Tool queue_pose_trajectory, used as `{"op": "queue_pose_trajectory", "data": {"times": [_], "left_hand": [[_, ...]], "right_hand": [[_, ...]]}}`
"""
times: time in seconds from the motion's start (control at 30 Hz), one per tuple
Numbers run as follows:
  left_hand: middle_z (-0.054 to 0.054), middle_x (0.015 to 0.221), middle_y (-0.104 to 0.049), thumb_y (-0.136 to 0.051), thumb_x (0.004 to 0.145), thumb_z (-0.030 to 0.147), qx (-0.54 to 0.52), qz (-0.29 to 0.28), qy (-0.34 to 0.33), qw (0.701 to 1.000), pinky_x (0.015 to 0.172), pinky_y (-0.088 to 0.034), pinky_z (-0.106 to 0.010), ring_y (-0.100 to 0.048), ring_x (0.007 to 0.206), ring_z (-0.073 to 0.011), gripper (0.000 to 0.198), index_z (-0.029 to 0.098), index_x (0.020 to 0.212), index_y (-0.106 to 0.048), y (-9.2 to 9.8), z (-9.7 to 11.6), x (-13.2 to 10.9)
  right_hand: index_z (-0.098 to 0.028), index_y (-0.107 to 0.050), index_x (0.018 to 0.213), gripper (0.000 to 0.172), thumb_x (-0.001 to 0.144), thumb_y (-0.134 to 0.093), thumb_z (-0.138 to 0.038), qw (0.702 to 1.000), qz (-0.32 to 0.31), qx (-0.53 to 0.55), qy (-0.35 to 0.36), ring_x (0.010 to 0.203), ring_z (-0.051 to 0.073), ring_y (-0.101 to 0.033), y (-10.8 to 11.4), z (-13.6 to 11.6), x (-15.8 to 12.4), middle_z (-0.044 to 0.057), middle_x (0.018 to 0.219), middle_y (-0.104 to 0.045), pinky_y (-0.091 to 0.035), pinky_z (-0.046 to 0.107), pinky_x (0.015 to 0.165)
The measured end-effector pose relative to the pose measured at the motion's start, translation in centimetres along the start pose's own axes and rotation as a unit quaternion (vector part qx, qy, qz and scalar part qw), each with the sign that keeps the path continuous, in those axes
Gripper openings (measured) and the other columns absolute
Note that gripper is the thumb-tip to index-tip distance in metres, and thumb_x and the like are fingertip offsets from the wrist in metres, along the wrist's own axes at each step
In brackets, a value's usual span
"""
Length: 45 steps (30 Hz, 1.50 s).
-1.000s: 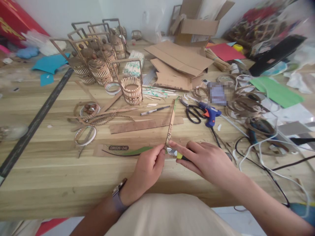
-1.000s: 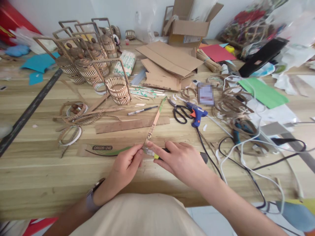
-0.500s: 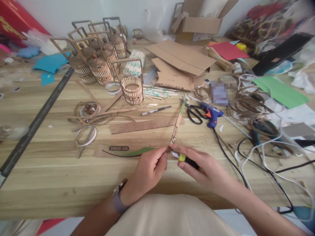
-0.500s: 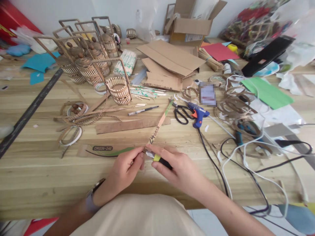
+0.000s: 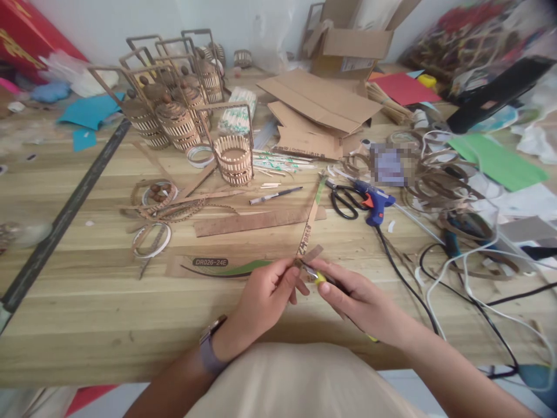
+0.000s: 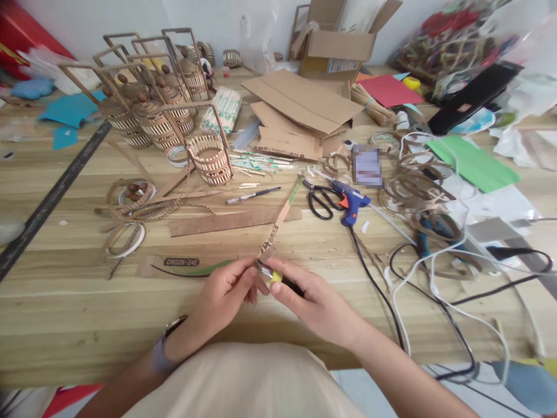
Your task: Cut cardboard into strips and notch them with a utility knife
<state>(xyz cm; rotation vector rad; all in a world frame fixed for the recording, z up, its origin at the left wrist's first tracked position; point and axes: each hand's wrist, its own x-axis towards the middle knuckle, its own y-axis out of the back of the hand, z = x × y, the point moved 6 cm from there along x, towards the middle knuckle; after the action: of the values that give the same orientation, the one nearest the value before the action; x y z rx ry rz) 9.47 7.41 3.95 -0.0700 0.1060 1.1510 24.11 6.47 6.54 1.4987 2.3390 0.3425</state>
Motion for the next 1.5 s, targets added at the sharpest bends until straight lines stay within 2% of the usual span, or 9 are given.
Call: {"op": "queue_pose_trajectory", "data": {"times": [0.07,0.17,0.33,0.5,0.6,0.7,0.87,1.03,1.5], "left_hand": [[-0.004,0.071,-0.071,-0.045,0.100,0.042,-0.016,0.013,0.015,1.000,0.054,-0.046,-0.019,-0.057,0.054,-0.0102,0.034,0.015,0.095,-0.065,0.1,-0.1,0.2],[-0.003,0.067,-0.070,-0.048,0.097,0.044,-0.037,0.045,0.042,0.997,0.052,-0.046,-0.019,-0.056,0.052,-0.0104,0.032,0.016,0.089,-0.062,0.4,-0.4,0.2],[-0.003,0.063,-0.069,-0.050,0.095,0.048,-0.038,0.057,0.051,0.996,0.051,-0.046,-0.020,-0.055,0.049,-0.0111,0.034,0.016,0.093,-0.061,0.4,-0.8,0.1],[-0.002,0.065,-0.069,-0.044,0.098,0.039,0.020,0.054,0.025,0.998,0.052,-0.045,-0.021,-0.057,0.051,-0.0114,0.027,0.018,0.086,-0.056,0.3,-0.7,0.0],[0.002,0.062,-0.064,-0.043,0.099,0.032,0.094,0.056,-0.006,0.994,0.053,-0.043,-0.020,-0.057,0.053,-0.0113,0.025,0.020,0.080,-0.053,0.3,-0.1,-0.2],[0.004,0.059,-0.056,-0.042,0.098,0.025,0.189,0.066,-0.068,0.977,0.055,-0.039,-0.021,-0.054,0.055,-0.0116,0.025,0.020,0.075,-0.050,0.5,1.0,-0.4],[0.002,0.064,-0.058,-0.039,0.100,0.019,0.275,0.043,-0.176,0.944,0.058,-0.039,-0.023,-0.054,0.058,-0.0127,0.027,0.021,0.074,-0.049,0.2,2.2,-0.7],[0.000,0.069,-0.063,-0.038,0.101,0.016,0.293,0.025,-0.226,0.929,0.063,-0.043,-0.024,-0.058,0.064,-0.0143,0.025,0.020,0.080,-0.051,-0.3,2.4,-0.9],[0.001,0.066,-0.065,-0.040,0.099,0.016,0.239,-0.003,-0.184,0.954,0.061,-0.042,-0.022,-0.058,0.060,-0.0124,0.025,0.020,0.079,-0.054,-0.6,2.3,-0.8]], "right_hand": [[-0.025,-0.054,0.139,0.052,0.096,-0.049,-0.053,0.998,0.004,-0.063,0.013,0.094,0.021,-0.069,0.3,0.1,-0.3,0.008,0.105,-0.073,-0.056,0.034,0.080],[-0.021,-0.046,0.141,0.052,0.097,-0.048,-0.049,0.982,0.032,-0.186,0.021,0.087,0.022,-0.072,1.0,1.5,-1.2,0.009,0.099,-0.075,-0.057,0.032,0.071],[-0.018,-0.058,0.114,0.038,0.098,-0.045,-0.051,0.899,0.100,-0.422,0.066,0.070,0.025,-0.072,1.3,4.0,-2.3,0.011,0.090,-0.076,-0.054,0.035,0.059],[-0.018,-0.060,0.110,0.034,0.095,-0.054,-0.048,0.848,0.203,-0.456,0.180,0.088,0.028,-0.069,0.6,1.1,-2.2,0.013,0.097,-0.071,-0.053,0.041,0.073],[-0.020,-0.058,0.118,0.030,0.093,-0.063,-0.036,0.859,0.235,-0.388,0.238,0.102,0.026,-0.066,-0.2,-1.6,-1.7,0.014,0.110,-0.070,-0.052,0.041,0.083],[-0.022,-0.060,0.116,0.026,0.091,-0.066,-0.028,0.870,0.241,-0.339,0.264,0.102,0.024,-0.067,-1.2,-3.1,-1.0,0.010,0.112,-0.072,-0.051,0.039,0.083],[-0.023,-0.063,0.106,0.016,0.091,-0.065,-0.017,0.888,0.262,-0.281,0.253,0.092,0.019,-0.069,-1.2,-3.2,-0.8,0.005,0.100,-0.075,-0.050,0.036,0.079],[-0.023,-0.063,0.099,0.014,0.089,-0.065,-0.013,0.886,0.286,-0.258,0.258,0.089,0.019,-0.068,-0.8,-3.1,-1.3,0.004,0.095,-0.074,-0.049,0.036,0.077],[-0.025,-0.061,0.096,0.016,0.089,-0.061,-0.011,0.882,0.314,-0.242,0.254,0.085,0.019,-0.068,-0.9,-3.2,-1.4,0.001,0.087,-0.073,-0.045,0.039,0.080]]}}
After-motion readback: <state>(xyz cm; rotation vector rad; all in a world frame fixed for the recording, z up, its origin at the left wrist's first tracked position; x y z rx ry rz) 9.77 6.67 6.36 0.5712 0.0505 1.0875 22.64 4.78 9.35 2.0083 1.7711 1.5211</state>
